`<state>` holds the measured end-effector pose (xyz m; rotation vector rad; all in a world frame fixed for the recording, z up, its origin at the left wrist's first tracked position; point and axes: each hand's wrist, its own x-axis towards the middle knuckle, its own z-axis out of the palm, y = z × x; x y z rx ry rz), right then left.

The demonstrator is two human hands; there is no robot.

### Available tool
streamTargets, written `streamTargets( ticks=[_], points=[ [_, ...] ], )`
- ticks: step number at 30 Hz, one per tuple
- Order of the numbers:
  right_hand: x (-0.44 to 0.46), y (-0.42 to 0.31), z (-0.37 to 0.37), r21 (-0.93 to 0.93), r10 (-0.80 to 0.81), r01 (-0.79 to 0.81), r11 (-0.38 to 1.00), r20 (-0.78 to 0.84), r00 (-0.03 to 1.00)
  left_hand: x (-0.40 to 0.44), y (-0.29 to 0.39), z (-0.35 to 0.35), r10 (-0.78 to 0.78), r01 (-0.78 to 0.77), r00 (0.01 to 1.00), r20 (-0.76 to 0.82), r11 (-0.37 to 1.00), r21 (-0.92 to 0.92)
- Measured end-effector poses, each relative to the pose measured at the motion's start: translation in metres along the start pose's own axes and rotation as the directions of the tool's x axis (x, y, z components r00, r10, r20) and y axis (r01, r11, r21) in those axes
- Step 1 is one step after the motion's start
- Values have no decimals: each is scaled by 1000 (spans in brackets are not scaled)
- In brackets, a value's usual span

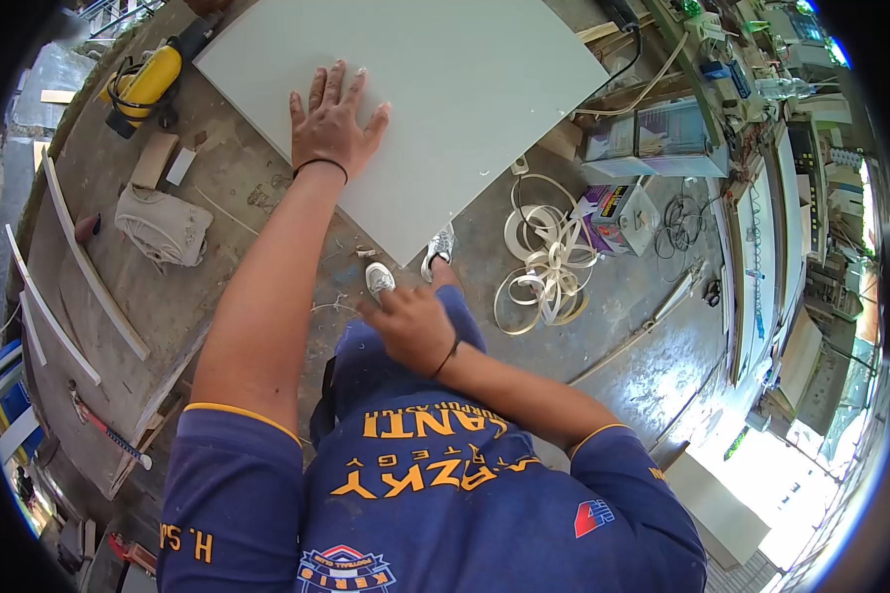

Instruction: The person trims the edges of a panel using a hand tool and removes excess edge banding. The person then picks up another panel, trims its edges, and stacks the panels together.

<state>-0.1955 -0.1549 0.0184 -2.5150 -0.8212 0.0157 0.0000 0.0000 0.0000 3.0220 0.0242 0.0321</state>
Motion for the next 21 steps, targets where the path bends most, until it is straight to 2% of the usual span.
streamTargets(
  ticks=[2, 4, 5, 7, 8, 10, 11, 13, 14, 15, 16, 17, 18, 20, 21],
  points=[
    [7, -2, -18, 66, -56, 57, 996, -19, 998, 5, 0, 0, -5, 6, 1000, -17, 1000, 31],
    [22, 31, -45, -5, 96, -97, 995, -112, 989, 2, -4, -2, -24, 24, 1000, -12, 999, 43],
    [24, 36, -45, 1, 90, -90, 996, -105, 990, 0, -2, -2, -23, 23, 1000, -8, 999, 28],
    [28, 41, -42, -126, 115, -140, 982, -186, 976, -2, -2, 0, -14, 15, 999, -34, 999, 33],
    [21, 25, -32, -140, 94, -101, 985, -53, 994, 0, -2, 0, -15, 16, 1000, -19, 1000, 19],
    [8, -13, -6, 17, -109, 109, 994, -17, 994, -3, 0, 0, -10, 10, 1000, 6, 1000, -2],
    [5, -12, -10, 12, -100, 100, 995, -18, 995, -4, 0, 0, -12, 12, 1000, -3, 1000, -5],
    [12, -3, -30, 124, -14, 12, 992, 11, 1000, 4, -2, -1, -2, 1, 999, -33, 1000, -14],
    [19, 21, -51, 61, 90, -86, 994, -61, 994, 4, -2, 0, -3, 2, 999, -48, 1000, -9],
    [18, 67, -49, 146, 111, -72, 987, -286, 952, 2, -2, 2, 1, -1, 998, -59, 1000, -6],
    [20, 118, -42, 168, 156, -82, 982, -497, 854, 1, -3, 4, 15, -18, 996, -83, 999, -27],
    [34, 150, -68, 93, 272, -261, 961, -495, 825, 0, -4, 5, 46, -49, 995, -93, 998, -33],
    [43, 188, -84, 115, 375, -372, 921, -519, 768, 0, -4, 5, 34, -36, 997, -76, 999, -19],
    [57, 256, -103, -65, 288, -408, 910, -608, 740, 3, -4, 4, 60, -60, 996, -73, 998, -5],
    [60, 277, -107, -64, 302, -433, 899, -627, 719, 2, -5, 4, 44, -45, 997, -60, 999, -3]
  ],
)
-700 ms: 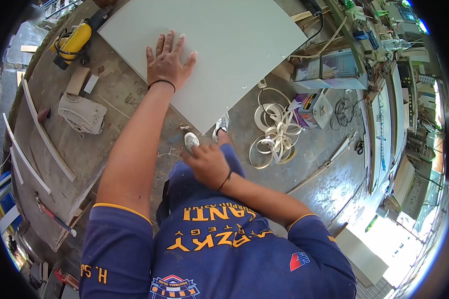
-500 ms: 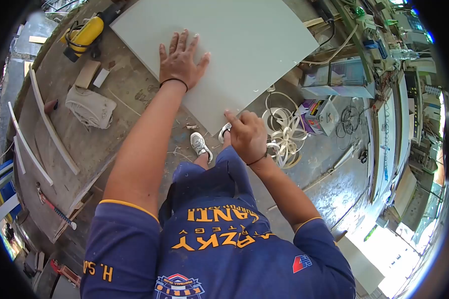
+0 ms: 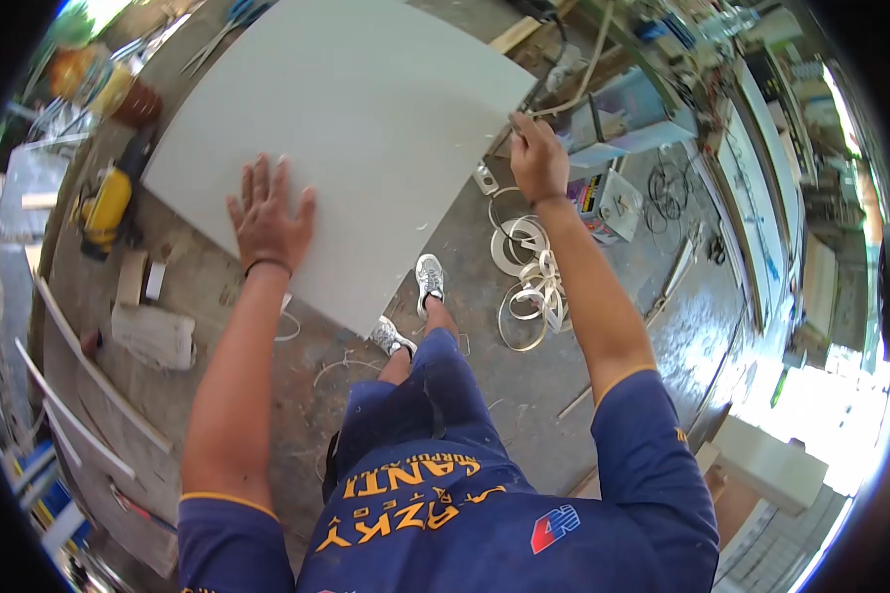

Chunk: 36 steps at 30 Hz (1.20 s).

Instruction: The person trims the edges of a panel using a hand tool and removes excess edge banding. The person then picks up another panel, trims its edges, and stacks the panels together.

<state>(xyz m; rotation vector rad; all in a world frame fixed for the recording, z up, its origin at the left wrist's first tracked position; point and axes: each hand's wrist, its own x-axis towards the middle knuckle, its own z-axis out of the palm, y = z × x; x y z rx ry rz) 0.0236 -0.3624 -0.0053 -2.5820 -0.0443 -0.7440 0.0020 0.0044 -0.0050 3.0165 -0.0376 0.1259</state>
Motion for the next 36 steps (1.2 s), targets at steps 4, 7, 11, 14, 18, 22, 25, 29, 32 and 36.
streamTargets(
  ticks=[4, 7, 11, 14, 18, 22, 25, 29, 32, 36],
  points=[
    [-16, 15, 18, -56, -215, 212, 976, -48, 976, 0, -1, 1, -9, 9, 1000, 17, 1000, -9],
    [-74, -48, 14, 95, -298, 295, 951, 16, 954, 2, -1, 2, 7, -7, 1000, 11, 1000, 24],
    [-121, -131, -19, 379, -395, 274, 884, 291, 871, 1, -4, 4, 16, -16, 1000, 1, 1000, 18],
    [-63, -73, -6, 211, -379, 348, 913, 127, 917, 2, -3, 2, 7, -8, 1000, 20, 1000, 24],
    [35, 17, 4, -128, -111, 119, 985, 63, 992, 1, -5, 5, 21, -21, 1000, 9, 1000, 9],
    [-10, -31, -7, -83, -222, 271, 959, 375, 900, 4, -5, 4, 22, -22, 1000, 2, 1000, 3],
    [-67, -98, -25, 181, -476, 451, 874, 501, 722, 3, -5, 4, 28, -28, 1000, -3, 1000, 0],
    [-3, -50, -28, -66, -272, 317, 946, 370, 888, 2, -4, 4, 25, -25, 1000, -4, 1000, -2],
    [-2, -37, -19, -163, -147, 227, 960, 394, 907, 3, -4, 3, 19, -19, 1000, 13, 1000, 8],
    [-121, -144, -17, 248, -383, 302, 921, 424, 820, 3, -3, 1, 21, -21, 1000, -1, 1000, -3]
  ],
)
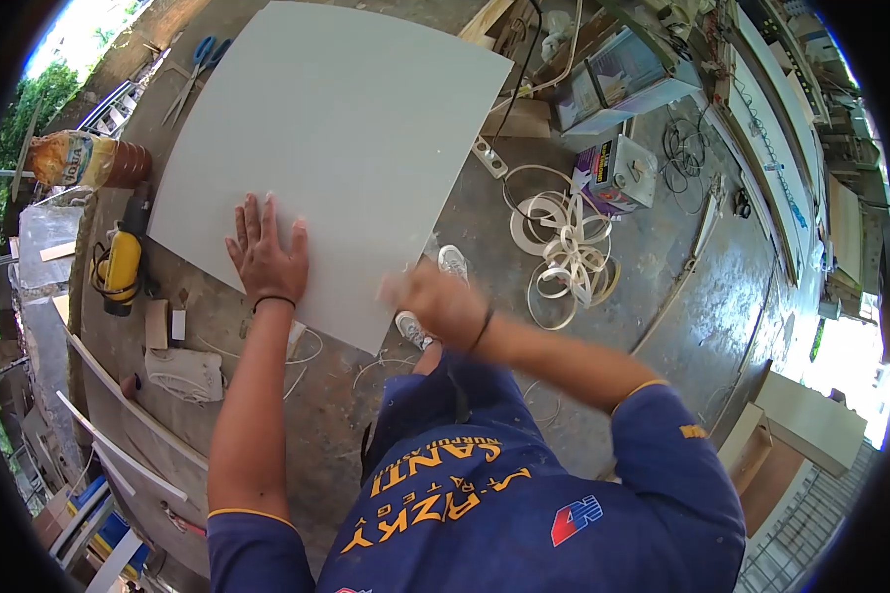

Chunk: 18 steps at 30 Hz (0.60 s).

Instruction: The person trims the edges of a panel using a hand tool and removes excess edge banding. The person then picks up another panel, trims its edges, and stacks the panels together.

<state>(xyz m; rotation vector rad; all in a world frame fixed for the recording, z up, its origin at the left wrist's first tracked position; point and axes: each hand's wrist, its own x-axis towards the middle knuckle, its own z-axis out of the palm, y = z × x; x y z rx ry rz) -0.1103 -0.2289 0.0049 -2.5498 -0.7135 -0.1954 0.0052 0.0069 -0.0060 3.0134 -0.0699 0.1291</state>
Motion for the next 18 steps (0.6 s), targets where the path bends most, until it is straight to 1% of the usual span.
streamTargets(
  ticks=[1, 2, 3, 5, 6, 7, 8, 9, 11, 12, 13, 14, 15, 16, 18],
  points=[
    [-13, -38, 2, 91, -65, 58, 994, 77, 995, -1, 1, 0, -1, 1, 1000, 1, 1000, -2],
    [-16, -59, -1, 184, -141, 114, 976, 143, 980, 0, 1, 0, -12, 12, 1000, 14, 1000, 3],
    [-8, -54, -10, 187, -143, 115, 976, 140, 980, 0, 0, 0, -21, 20, 999, 30, 1000, 11],
    [15, -4, -32, 32, -20, 20, 999, -24, 1000, 1, -1, 0, -21, 21, 999, 26, 1000, 19],
    [20, 40, -27, -83, 130, -133, 988, -48, 990, 0, -1, 0, -18, 17, 1000, 23, 1000, 23],
    [33, 73, -42, -163, 192, -206, 965, -95, 977, -2, 0, 1, -22, 21, 999, 30, 1000, 22],
    [42, 89, -54, -239, 246, -277, 931, -153, 957, -2, 0, 1, -23, 22, 999, 28, 1000, 20],
    [38, 86, -47, -240, 242, -274, 931, -155, 958, 0, 0, 0, -23, 23, 999, 22, 1000, 19],
    [24, 65, -26, -242, 92, -118, 963, -119, 989, 2, 1, -1, -30, 30, 999, 18, 999, 22],
    [15, 27, -18, -177, 72, -79, 981, -47, 996, 0, 1, 0, -35, 34, 999, 24, 999, 24],
    [2, -7, -2, -183, -90, 84, 980, -24, 996, 0, 1, 0, -39, 38, 999, 27, 999, 20],
    [-2, -57, -18, -150, -85, 119, 982, 217, 973, 0, 1, -1, -37, 37, 999, 22, 999, 12],
    [-26, -88, 16, 101, -135, 108, 989, 320, 938, 0, 3, -2, -34, 34, 999, 15, 999, 3],
    [-27, -89, 14, 95, -138, 113, 989, 323, 936, 0, 4, -2, -38, 38, 999, 11, 999, -3],
    [-23, -92, 8, 167, -128, 102, 981, 154, 980, -1, 3, -2, -50, 51, 998, 22, 998, -29]
  ],
)
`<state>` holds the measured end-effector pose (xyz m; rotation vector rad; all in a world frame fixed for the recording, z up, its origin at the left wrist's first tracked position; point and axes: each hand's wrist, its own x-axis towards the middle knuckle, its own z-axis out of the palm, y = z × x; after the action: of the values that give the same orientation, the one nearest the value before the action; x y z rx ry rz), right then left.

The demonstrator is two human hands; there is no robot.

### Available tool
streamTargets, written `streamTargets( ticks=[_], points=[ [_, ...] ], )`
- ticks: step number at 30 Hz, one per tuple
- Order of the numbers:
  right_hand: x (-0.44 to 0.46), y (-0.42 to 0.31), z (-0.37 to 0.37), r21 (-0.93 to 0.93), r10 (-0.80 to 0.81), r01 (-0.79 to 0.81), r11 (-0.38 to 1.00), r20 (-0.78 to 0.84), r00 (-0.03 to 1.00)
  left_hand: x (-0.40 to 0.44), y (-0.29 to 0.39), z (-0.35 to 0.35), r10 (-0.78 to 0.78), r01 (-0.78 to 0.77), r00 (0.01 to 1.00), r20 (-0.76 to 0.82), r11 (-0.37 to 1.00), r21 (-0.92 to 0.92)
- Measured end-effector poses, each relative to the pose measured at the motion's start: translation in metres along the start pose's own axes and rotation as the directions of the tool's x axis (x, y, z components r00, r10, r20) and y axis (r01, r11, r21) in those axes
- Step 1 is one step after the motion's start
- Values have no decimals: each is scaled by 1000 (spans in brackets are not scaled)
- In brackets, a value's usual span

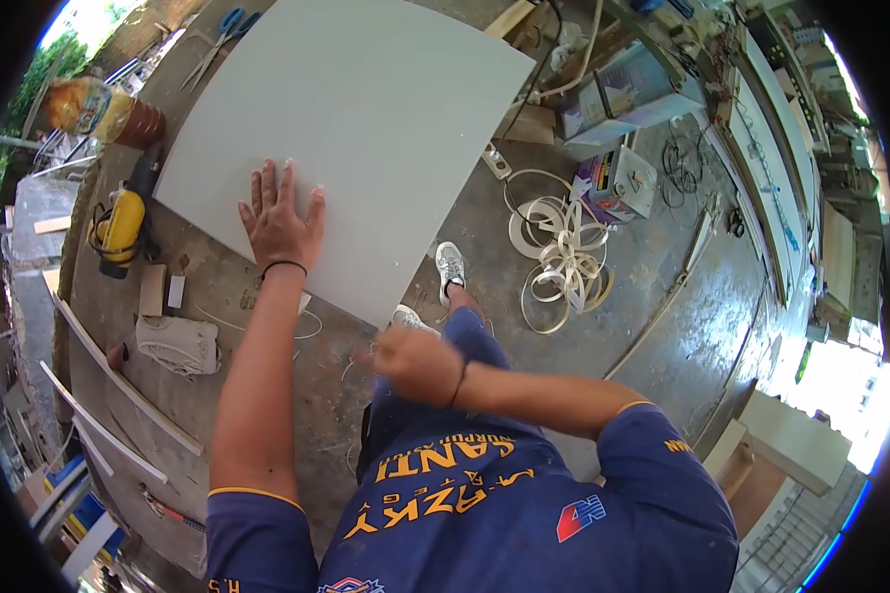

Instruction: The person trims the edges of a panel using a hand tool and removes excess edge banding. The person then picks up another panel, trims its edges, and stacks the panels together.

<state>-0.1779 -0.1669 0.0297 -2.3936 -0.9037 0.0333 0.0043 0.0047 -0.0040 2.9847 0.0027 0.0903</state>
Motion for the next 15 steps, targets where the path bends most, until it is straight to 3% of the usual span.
streamTargets(
  ticks=[1, 2, 3, 4, 7, 9, 11, 13, 14, 15],
  points=[
    [17, 21, -45, -162, 66, -71, 984, -36, 997, 1, -1, 1, -18, 18, 1000, -2, 1000, 0],
    [19, 67, -52, -15, 34, -38, 999, -213, 976, 2, 0, 1, -6, 6, 1000, -15, 1000, 11],
    [20, 107, -57, -268, 210, -253, 930, -177, 961, 0, 0, 1, 10, -9, 1000, -27, 1000, 22],
    [29, 132, -77, -296, 268, -366, 882, -323, 908, -2, 0, 1, 3, -2, 1000, -27, 1000, 18],
    [38, 175, -99, -394, 237, -400, 827, -400, 885, 1, 1, -1, -8, 8, 1000, -10, 1000, 5],
    [33, 171, -88, -423, 252, -377, 824, -322, 913, 0, 1, -1, 10, -10, 1000, -26, 1000, 6],
    [18, 124, -54, -357, 237, -273, 893, -142, 961, 1, 1, -1, 6, -5, 999, -32, 1000, 8],
    [5, 51, -26, -317, 85, -60, 946, 65, 994, -2, 0, -2, 4, -4, 1000, -31, 1000, 9],
    [2, 41, -23, -324, 83, -56, 944, 68, 994, -2, 0, -2, 2, -2, 1000, -19, 1000, 8],
    [2, 36, -25, -200, 40, -26, 980, 66, 997, -1, 1, -3, -1, 1, 1000, -9, 1000, 3]
  ],
)
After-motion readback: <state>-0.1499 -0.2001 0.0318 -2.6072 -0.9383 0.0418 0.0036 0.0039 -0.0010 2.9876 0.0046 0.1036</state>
